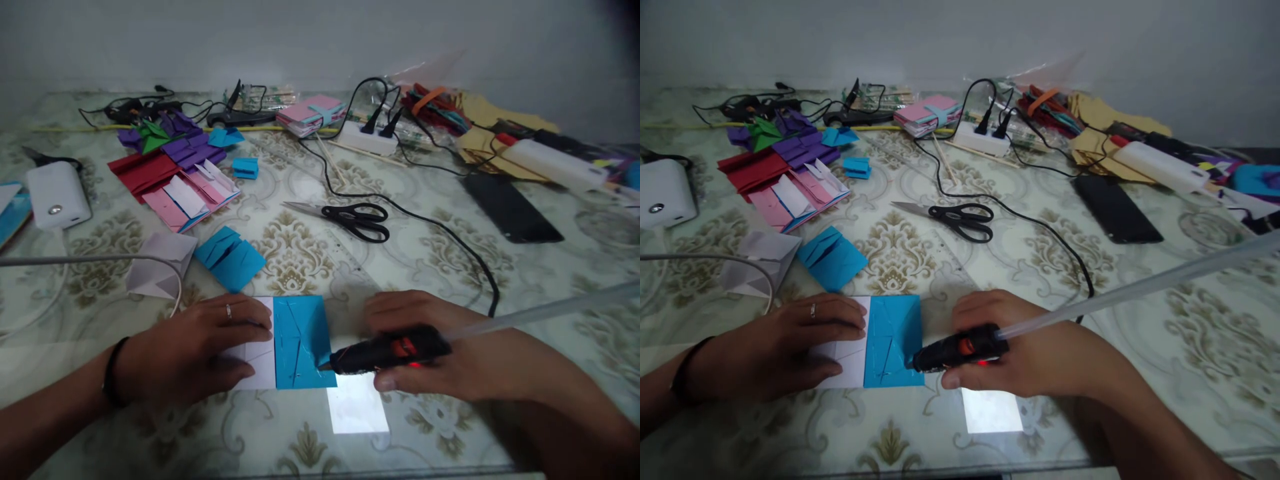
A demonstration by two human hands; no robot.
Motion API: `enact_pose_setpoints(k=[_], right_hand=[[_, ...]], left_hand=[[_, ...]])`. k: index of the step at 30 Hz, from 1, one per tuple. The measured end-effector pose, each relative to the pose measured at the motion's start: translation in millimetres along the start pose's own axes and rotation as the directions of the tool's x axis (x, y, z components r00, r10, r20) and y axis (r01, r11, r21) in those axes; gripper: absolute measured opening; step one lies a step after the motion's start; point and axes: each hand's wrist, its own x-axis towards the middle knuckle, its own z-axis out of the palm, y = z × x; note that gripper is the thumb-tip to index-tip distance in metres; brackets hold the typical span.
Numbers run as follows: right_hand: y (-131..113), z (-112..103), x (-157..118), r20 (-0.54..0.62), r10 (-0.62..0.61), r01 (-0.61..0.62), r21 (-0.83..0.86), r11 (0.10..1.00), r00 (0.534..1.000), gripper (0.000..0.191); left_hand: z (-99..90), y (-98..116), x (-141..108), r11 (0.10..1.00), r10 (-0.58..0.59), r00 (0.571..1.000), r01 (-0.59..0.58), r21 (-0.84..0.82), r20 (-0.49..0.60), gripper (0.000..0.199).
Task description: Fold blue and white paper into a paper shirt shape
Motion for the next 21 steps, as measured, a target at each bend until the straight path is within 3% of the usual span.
enact_pose_setpoints(k=[9, 15, 21], right_hand=[[2.5, -3.9, 5.2, -0.266, -0.022, -0.008, -0.111, 0.994, 0.964, 0.036], [2.4, -4.5, 7.4, -0.276, -0.031, -0.005, -0.130, 0.991, 0.961, 0.039], [2.5, -3.8, 6.7, -0.264, 0.047, -0.084, -0.132, 0.988, 0.963, 0.042]], left_hand=[[-0.2, 0.8, -0.2, 1.000, -0.011, 1.000, 0.010, 0.009, 0.014, 0.034], [1.0, 0.1, -1.9, 1.000, -0.017, 1.000, 0.016, 0.024, 0.021, 0.034], [1.7, -1.7, -2.1, 1.000, 0.006, 1.000, -0.006, 0.020, 0.022, 0.033]])
